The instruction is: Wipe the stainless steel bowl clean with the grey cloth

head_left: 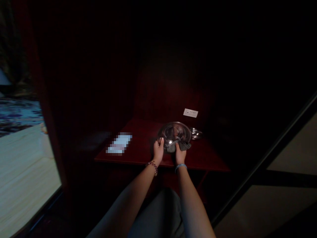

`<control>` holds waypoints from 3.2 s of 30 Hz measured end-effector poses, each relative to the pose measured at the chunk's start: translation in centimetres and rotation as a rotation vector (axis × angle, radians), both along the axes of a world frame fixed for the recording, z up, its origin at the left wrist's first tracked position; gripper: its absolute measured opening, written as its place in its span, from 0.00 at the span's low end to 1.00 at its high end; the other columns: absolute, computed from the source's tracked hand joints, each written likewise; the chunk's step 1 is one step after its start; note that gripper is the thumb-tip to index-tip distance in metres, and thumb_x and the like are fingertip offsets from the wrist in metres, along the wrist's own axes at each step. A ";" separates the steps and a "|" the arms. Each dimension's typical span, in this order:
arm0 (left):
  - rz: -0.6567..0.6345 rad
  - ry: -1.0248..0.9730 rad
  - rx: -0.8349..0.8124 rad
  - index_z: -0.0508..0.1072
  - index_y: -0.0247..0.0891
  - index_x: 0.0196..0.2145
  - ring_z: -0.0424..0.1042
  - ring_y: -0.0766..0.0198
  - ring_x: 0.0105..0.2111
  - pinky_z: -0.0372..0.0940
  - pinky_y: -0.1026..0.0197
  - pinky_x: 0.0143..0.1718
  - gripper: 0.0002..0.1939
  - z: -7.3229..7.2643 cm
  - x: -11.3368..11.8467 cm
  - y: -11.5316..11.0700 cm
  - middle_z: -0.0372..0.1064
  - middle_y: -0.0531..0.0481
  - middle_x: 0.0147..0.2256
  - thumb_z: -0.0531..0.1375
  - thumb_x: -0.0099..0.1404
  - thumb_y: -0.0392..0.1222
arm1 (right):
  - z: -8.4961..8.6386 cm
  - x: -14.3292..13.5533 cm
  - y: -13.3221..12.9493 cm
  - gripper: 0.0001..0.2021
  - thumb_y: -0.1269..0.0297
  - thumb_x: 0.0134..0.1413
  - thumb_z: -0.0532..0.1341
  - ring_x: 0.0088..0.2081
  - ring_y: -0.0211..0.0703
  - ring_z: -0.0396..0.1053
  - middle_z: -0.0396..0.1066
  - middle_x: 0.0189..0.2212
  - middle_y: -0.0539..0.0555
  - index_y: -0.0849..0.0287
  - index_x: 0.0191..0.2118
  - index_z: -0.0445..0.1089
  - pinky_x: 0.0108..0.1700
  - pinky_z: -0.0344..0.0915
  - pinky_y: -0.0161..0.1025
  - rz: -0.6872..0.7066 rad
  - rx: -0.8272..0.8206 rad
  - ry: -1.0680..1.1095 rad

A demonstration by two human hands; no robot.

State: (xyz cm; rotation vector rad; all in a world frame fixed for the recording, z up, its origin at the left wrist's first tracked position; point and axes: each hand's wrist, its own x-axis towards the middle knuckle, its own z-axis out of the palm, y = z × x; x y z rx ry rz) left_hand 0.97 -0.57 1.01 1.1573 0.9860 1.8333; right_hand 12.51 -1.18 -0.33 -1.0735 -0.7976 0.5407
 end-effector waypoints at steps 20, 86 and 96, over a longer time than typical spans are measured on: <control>-0.127 0.017 -0.056 0.77 0.31 0.43 0.75 0.56 0.48 0.65 0.53 0.55 0.14 -0.5 0.4 0.4 0.77 0.40 0.45 0.63 0.59 0.37 | -0.3 0.4 0.2 0.27 0.55 0.45 0.68 0.51 0.49 0.73 0.76 0.48 0.61 0.66 0.50 0.73 0.55 0.66 0.41 0.045 0.045 0.012; -0.182 -0.056 0.078 0.74 0.32 0.49 0.72 0.55 0.52 0.63 0.54 0.57 0.24 -0.3 0.3 0.3 0.73 0.39 0.52 0.62 0.61 0.52 | -0.4 0.3 0.1 0.28 0.53 0.46 0.67 0.50 0.50 0.74 0.77 0.47 0.61 0.66 0.50 0.74 0.53 0.67 0.40 0.002 -0.021 0.043; -0.183 0.078 -0.042 0.78 0.31 0.40 0.75 0.54 0.45 0.65 0.55 0.52 0.16 -0.6 0.4 0.2 0.78 0.40 0.41 0.61 0.61 0.46 | -0.8 0.4 0.5 0.28 0.53 0.46 0.68 0.50 0.48 0.73 0.76 0.48 0.61 0.66 0.51 0.73 0.52 0.68 0.39 0.049 0.013 0.039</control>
